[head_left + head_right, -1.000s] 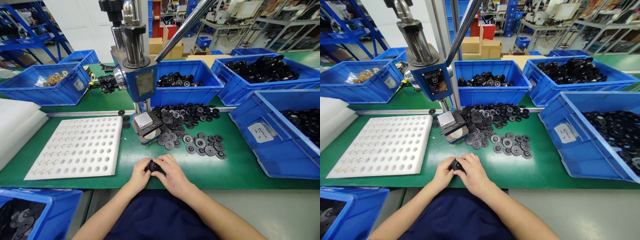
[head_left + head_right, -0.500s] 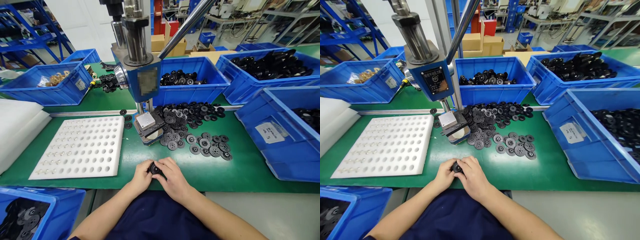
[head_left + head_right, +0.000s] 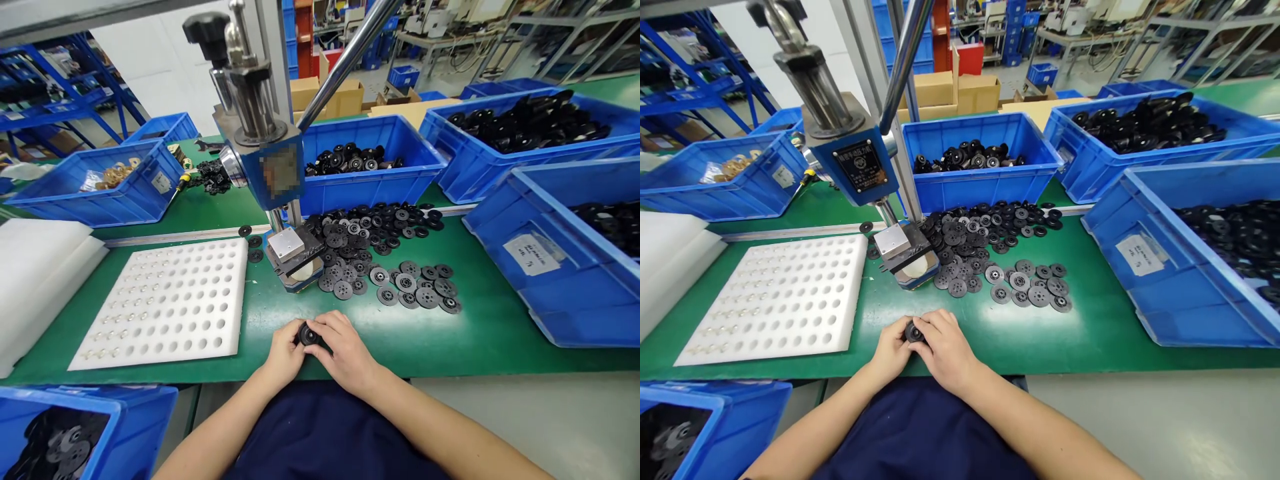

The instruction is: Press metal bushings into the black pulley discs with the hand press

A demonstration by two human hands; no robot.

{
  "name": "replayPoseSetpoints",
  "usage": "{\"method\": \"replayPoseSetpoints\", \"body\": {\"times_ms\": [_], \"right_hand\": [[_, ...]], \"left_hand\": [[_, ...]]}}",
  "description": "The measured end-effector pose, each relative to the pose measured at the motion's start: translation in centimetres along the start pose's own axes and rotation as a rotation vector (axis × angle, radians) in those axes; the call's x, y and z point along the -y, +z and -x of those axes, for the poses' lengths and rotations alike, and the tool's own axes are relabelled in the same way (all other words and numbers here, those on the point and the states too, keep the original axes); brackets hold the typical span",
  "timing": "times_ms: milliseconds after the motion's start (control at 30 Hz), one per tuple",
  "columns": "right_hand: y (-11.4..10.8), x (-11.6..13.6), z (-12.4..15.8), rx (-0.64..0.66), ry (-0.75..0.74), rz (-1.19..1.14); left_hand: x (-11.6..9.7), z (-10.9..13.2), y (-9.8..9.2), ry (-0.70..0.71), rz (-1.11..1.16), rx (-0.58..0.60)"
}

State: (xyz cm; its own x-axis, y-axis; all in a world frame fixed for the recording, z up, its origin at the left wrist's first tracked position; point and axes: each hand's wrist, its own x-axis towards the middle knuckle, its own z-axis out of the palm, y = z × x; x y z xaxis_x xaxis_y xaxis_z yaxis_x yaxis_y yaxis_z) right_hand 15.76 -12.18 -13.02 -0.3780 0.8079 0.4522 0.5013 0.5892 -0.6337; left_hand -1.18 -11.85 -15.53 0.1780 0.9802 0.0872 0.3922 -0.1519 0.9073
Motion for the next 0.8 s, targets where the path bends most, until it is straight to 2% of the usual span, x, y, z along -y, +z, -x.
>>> {"method": "replayPoseSetpoints", "body": {"times_ms": [200,267,333,433,567,667,733,800], "right_hand": [[-1.7,-0.4,-0.5,-0.062,0.069,-0.092],[-2.7,-0.6,-0.7,-0.068,0.109,-0.145],[-3.6,-0.9,-0.8,-0.081,0.15,-0.183],[-4.8,-1.6,-1.4,-0.153,0.204,-0.204],[-7.3,-1.7,-3.6,-0.243,0.239,-0.164],[-10.2,-1.2,-6.4,-0.327,0.221,-0.142],[-12.1,-0.9,-8.5,-0.374,0.199,-0.146],[-13.3,-0.9,-10.5,-0.396,0.182,-0.126]], "left_hand": [[0.3,0.3,0.2,-0.158,0.216,0.025],[-0.1,0.3,-0.5,-0.196,0.303,0.056],[-1.1,0.0,-2.1,-0.209,0.339,0.054],[-4.2,-1.6,-5.5,-0.172,0.303,-0.075],[-10.0,-5.4,-9.2,-0.007,0.163,-0.295],[-13.4,-8.5,-10.3,0.157,0.023,-0.39],[-14.5,-10.4,-10.3,0.205,-0.043,-0.37],[-14.6,-11.9,-10.1,0.193,-0.068,-0.327]]}}
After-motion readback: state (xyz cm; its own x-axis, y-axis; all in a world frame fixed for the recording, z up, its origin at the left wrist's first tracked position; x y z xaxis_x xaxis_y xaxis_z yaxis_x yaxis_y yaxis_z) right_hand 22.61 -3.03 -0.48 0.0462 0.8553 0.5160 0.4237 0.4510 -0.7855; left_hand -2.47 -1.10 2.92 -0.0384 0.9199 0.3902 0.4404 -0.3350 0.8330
